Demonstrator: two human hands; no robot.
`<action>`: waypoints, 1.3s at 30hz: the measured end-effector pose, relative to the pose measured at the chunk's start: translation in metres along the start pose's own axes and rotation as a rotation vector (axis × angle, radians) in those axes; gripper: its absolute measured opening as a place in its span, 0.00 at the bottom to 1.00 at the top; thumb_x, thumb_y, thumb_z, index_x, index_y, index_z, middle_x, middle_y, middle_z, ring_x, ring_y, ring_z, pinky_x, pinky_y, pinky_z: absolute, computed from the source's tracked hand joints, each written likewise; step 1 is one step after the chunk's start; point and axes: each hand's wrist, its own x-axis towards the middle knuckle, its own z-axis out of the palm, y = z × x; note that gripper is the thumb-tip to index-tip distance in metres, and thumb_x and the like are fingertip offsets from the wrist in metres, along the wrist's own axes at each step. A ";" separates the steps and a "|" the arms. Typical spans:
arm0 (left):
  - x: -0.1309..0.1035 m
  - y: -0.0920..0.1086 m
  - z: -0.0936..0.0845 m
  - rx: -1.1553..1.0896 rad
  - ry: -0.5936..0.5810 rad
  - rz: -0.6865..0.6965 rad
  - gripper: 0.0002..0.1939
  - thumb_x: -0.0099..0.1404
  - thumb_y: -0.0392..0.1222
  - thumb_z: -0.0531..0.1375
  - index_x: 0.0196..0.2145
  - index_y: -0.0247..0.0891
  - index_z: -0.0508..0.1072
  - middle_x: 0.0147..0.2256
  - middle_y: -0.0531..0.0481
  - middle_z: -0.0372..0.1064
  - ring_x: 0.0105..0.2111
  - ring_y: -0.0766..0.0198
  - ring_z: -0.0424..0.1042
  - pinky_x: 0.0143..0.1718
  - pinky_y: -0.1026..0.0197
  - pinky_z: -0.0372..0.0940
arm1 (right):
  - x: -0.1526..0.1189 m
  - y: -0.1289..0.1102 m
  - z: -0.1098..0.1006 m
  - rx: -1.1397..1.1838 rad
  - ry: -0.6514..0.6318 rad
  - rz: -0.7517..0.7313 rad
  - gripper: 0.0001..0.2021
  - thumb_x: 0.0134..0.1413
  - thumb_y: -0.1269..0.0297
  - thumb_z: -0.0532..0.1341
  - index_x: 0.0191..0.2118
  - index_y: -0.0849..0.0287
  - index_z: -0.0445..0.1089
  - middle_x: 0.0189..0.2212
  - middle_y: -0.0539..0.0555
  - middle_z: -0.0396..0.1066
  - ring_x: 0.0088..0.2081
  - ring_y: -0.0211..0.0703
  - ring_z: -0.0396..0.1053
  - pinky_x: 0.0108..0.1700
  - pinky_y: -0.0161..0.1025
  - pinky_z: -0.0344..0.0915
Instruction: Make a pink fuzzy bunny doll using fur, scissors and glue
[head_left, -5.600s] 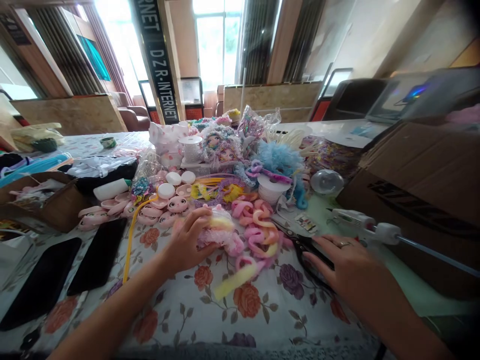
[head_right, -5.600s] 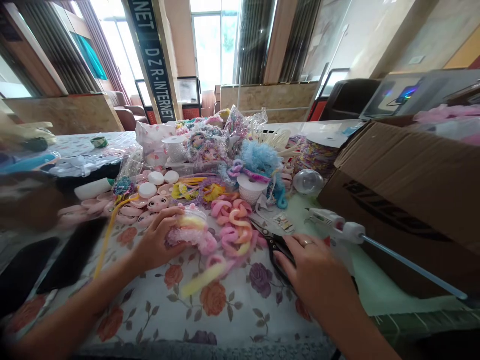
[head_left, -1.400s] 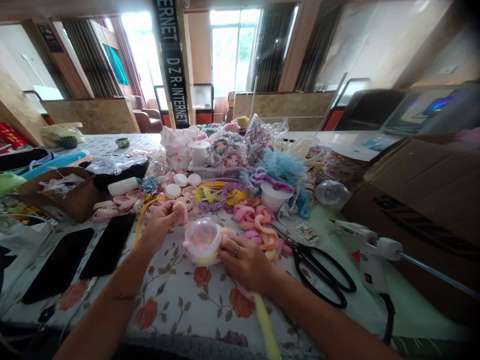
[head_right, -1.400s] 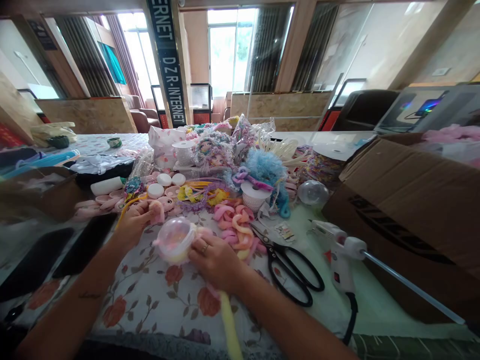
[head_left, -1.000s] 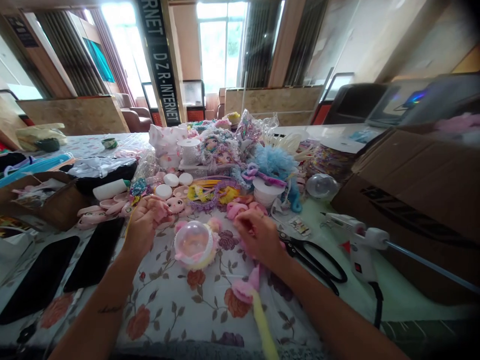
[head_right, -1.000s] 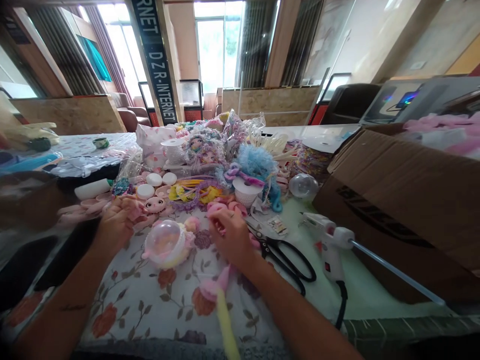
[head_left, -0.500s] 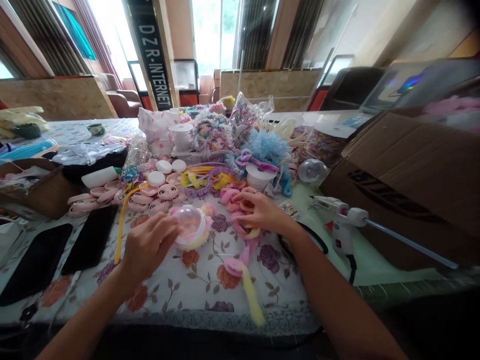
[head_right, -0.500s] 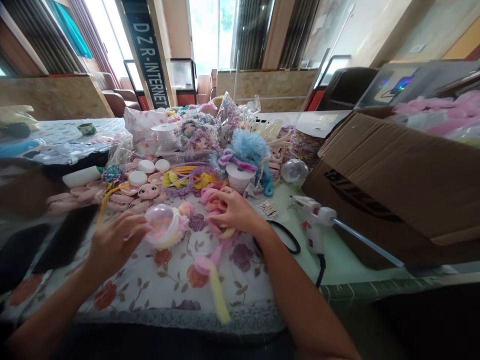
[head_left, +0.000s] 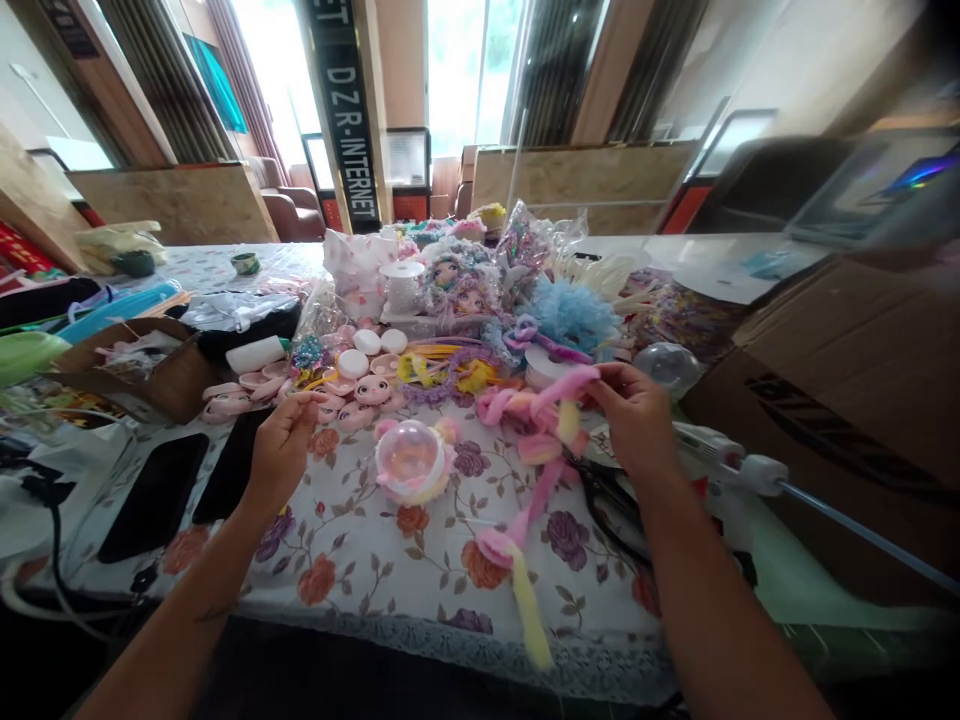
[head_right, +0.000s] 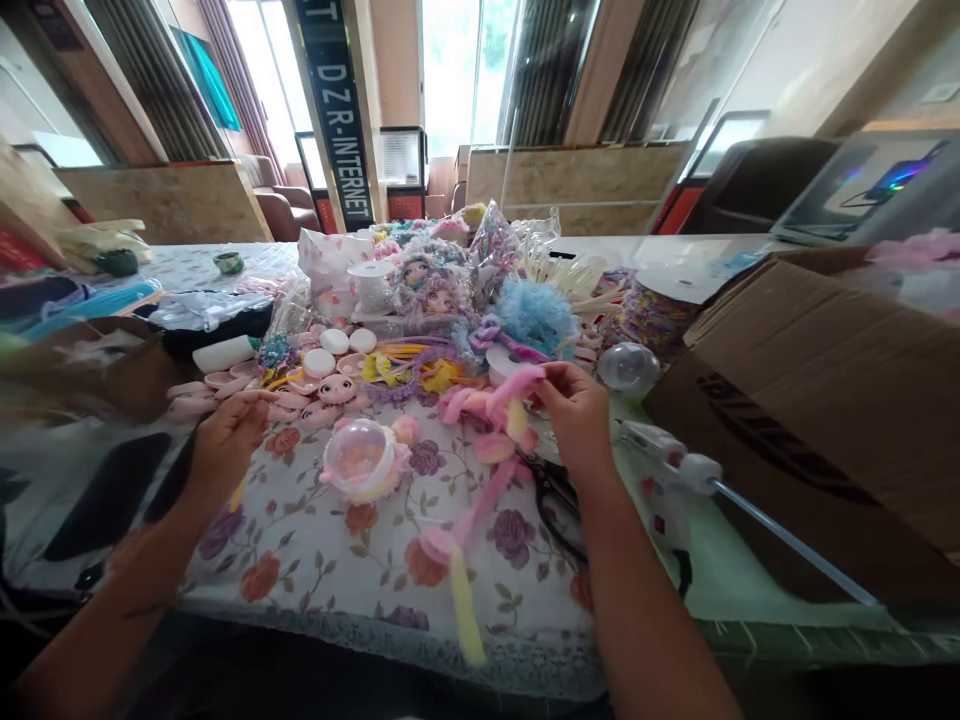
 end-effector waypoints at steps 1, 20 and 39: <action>0.003 0.000 -0.001 0.009 0.005 0.005 0.14 0.63 0.51 0.56 0.40 0.39 0.72 0.26 0.54 0.64 0.25 0.66 0.61 0.26 0.66 0.56 | 0.003 0.001 -0.001 0.054 0.067 0.019 0.12 0.41 0.57 0.68 0.31 0.57 0.70 0.22 0.47 0.66 0.22 0.35 0.62 0.25 0.34 0.63; 0.067 -0.009 -0.037 0.086 -0.369 0.020 0.15 0.58 0.50 0.61 0.38 0.38 0.74 0.32 0.49 0.72 0.33 0.60 0.70 0.33 0.64 0.63 | -0.021 0.003 0.012 -0.264 -0.539 0.002 0.16 0.52 0.52 0.63 0.46 0.51 0.74 0.47 0.56 0.74 0.48 0.54 0.72 0.47 0.46 0.70; 0.017 0.004 0.005 0.166 -0.494 0.303 0.11 0.67 0.47 0.55 0.42 0.44 0.74 0.38 0.49 0.73 0.37 0.59 0.71 0.39 0.63 0.63 | 0.010 -0.036 0.005 -0.168 0.099 -0.066 0.12 0.52 0.51 0.60 0.34 0.55 0.66 0.29 0.51 0.71 0.28 0.41 0.69 0.29 0.37 0.65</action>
